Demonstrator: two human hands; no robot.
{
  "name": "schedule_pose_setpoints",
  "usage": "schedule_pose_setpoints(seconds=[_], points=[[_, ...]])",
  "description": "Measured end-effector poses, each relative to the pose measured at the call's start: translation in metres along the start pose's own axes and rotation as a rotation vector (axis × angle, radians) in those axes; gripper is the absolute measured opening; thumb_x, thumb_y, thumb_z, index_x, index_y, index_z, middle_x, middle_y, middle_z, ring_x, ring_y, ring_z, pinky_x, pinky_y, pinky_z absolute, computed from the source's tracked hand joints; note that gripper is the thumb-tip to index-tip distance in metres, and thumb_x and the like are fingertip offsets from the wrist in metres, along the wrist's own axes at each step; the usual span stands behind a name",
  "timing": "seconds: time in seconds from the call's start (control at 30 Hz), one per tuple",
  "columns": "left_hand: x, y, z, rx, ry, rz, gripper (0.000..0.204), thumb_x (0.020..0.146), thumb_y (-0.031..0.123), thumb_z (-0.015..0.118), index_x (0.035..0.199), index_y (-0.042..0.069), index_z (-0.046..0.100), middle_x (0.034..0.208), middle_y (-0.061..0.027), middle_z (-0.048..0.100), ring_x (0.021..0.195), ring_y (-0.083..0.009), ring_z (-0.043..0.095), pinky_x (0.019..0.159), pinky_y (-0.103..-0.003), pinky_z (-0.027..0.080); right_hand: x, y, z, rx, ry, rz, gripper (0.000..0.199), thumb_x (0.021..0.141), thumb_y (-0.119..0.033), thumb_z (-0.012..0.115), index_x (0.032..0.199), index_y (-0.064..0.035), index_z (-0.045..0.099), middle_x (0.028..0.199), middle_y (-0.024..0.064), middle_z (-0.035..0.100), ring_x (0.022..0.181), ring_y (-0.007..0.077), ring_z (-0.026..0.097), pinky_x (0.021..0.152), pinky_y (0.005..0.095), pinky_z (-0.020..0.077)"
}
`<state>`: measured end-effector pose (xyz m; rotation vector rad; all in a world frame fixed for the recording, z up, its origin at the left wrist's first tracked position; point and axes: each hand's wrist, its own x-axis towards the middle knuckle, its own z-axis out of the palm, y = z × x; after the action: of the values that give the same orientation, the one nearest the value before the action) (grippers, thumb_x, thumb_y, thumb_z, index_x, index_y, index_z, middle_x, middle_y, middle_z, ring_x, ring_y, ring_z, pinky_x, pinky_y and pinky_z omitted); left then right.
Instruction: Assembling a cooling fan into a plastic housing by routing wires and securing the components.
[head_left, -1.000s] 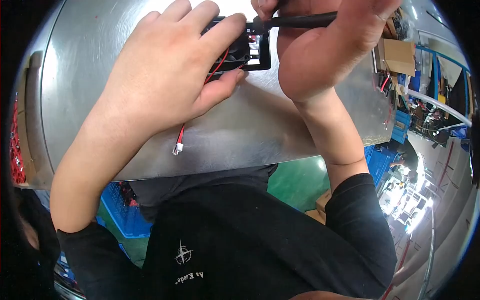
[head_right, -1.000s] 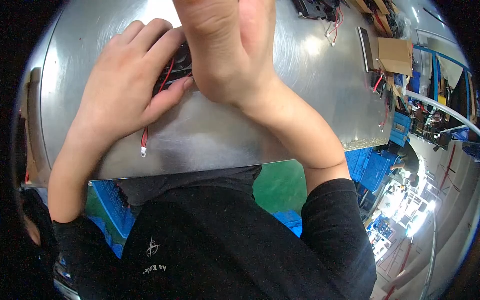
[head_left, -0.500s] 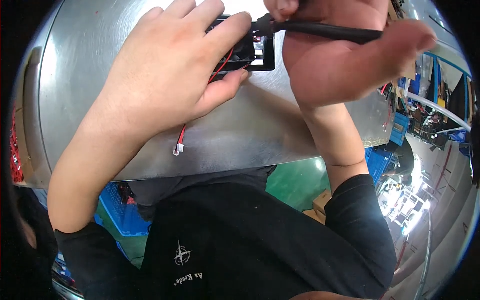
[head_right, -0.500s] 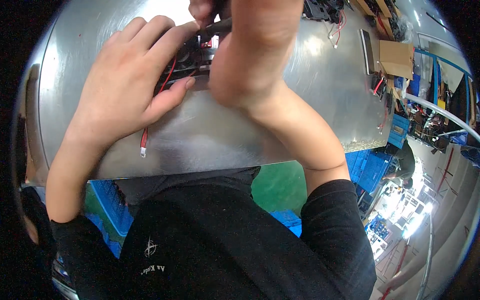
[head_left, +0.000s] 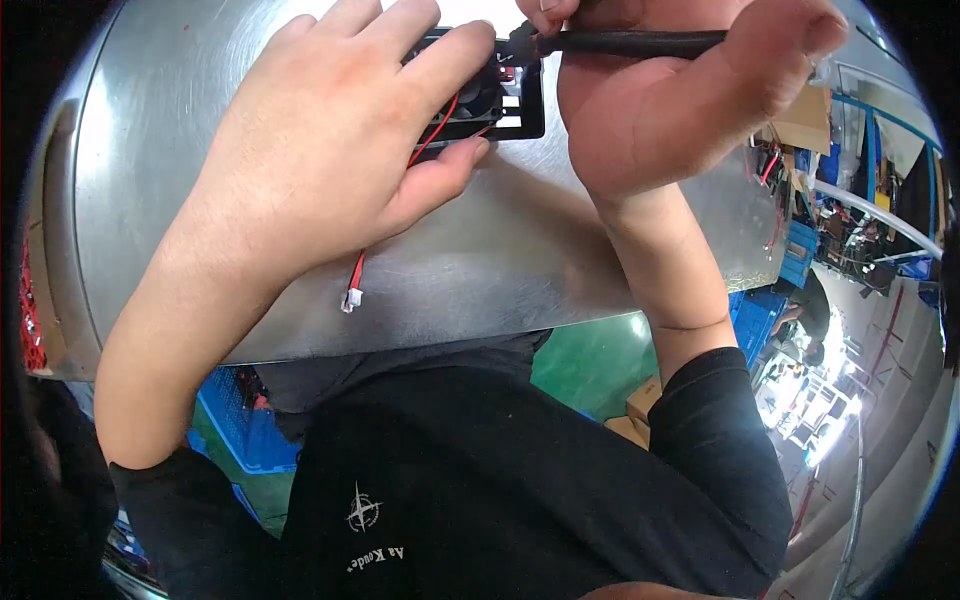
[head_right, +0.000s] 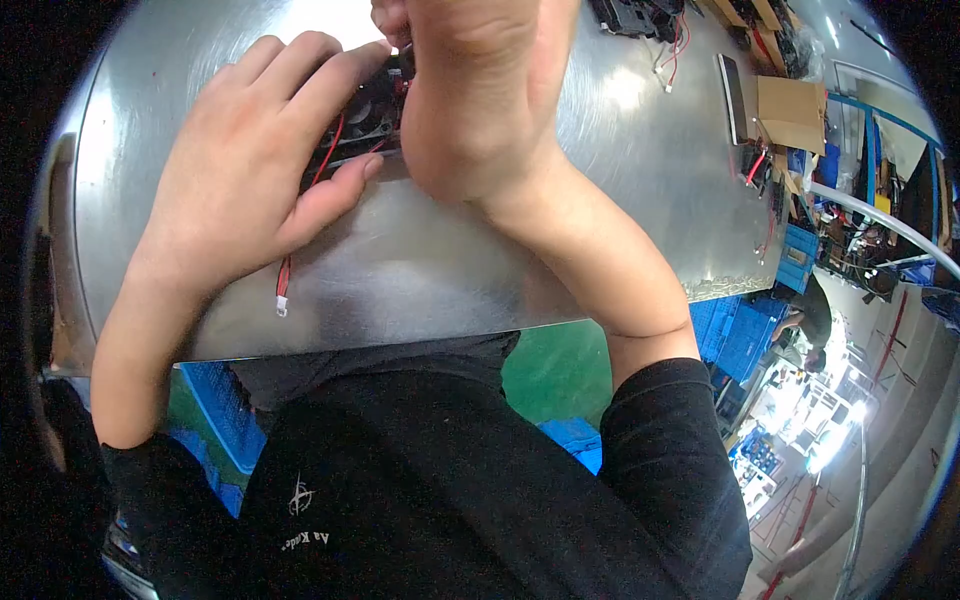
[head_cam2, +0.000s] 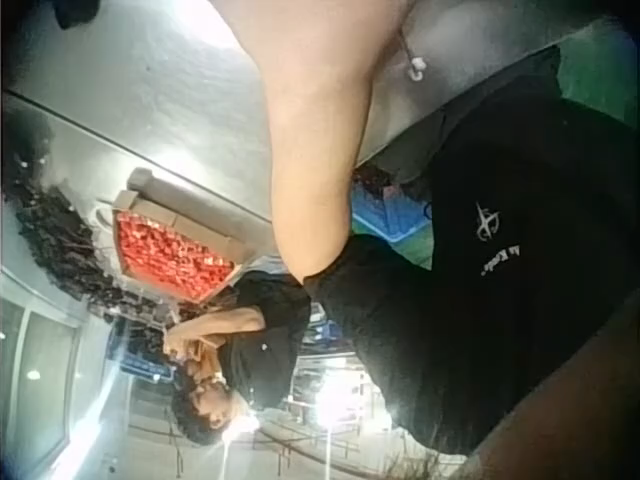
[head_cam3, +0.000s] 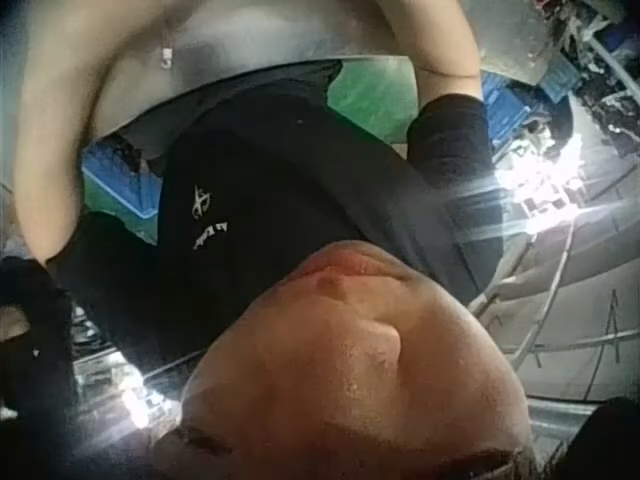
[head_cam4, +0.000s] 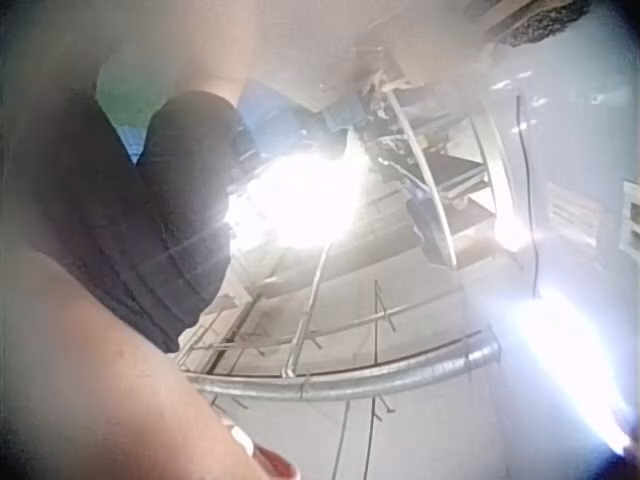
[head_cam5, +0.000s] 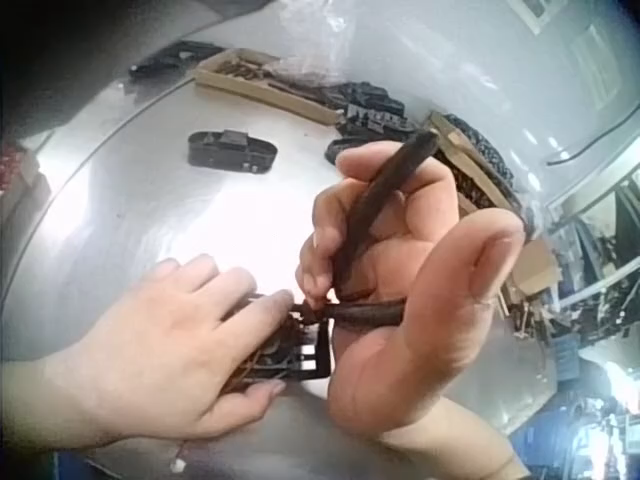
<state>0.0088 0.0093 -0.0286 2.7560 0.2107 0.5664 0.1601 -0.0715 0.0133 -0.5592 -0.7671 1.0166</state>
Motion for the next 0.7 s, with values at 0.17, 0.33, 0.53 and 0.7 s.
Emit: schedule_pose_setpoints(seconds=[0.17, 0.33, 0.53, 0.7], points=[[-0.001, 0.0, 0.0, 0.021, -0.008, -0.006, 0.057, 0.084, 0.029, 0.073, 0.133, 0.005, 0.058, 0.115, -0.0148, 0.058, 0.103, -0.0352, 0.058, 0.092, -0.045, 0.05, 0.004, 0.0, 0.005, -0.119, 0.133, 0.015, 0.099, 0.084, -0.098, 0.026, 0.11, -0.0064, 0.055, 0.078, 0.0041, 0.051, 0.062, 0.0129, 0.043, 0.059, 0.0265, 0.0383], [0.0, -0.003, 0.003, 0.021, 0.003, -0.006, 0.055, 0.082, 0.033, 0.076, 0.127, 0.005, 0.06, 0.113, -0.0136, 0.057, 0.103, -0.0348, 0.058, 0.09, -0.046, 0.049, 0.001, -0.002, -0.005, -0.115, 0.11, 0.066, 0.1, 0.081, -0.1, 0.026, 0.103, -0.0069, 0.055, 0.073, 0.0031, 0.05, 0.058, 0.013, 0.041, 0.055, 0.0267, 0.0358], [0.001, -0.003, 0.008, 0.042, -0.002, -0.066, 0.062, 0.076, 0.041, 0.082, 0.124, 0.007, 0.061, 0.108, -0.0113, 0.056, 0.101, -0.0331, 0.058, 0.088, -0.045, 0.049, -0.001, -0.009, -0.024, -0.107, 0.099, 0.119, 0.102, 0.077, -0.103, 0.026, 0.094, -0.0075, 0.056, 0.066, 0.002, 0.048, 0.053, 0.0131, 0.039, 0.051, 0.0269, 0.0329], [0.001, -0.012, 0.007, 0.023, -0.031, -0.013, 0.064, 0.074, 0.041, 0.084, 0.124, 0.008, 0.06, 0.108, -0.0104, 0.056, 0.101, -0.0326, 0.058, 0.088, -0.043, 0.049, 0.003, -0.005, -0.037, -0.155, -0.039, 0.184, 0.105, 0.068, -0.109, 0.025, 0.081, -0.0091, 0.055, 0.058, 0.0021, 0.047, 0.047, 0.013, 0.037, 0.045, 0.0278, 0.0281]])
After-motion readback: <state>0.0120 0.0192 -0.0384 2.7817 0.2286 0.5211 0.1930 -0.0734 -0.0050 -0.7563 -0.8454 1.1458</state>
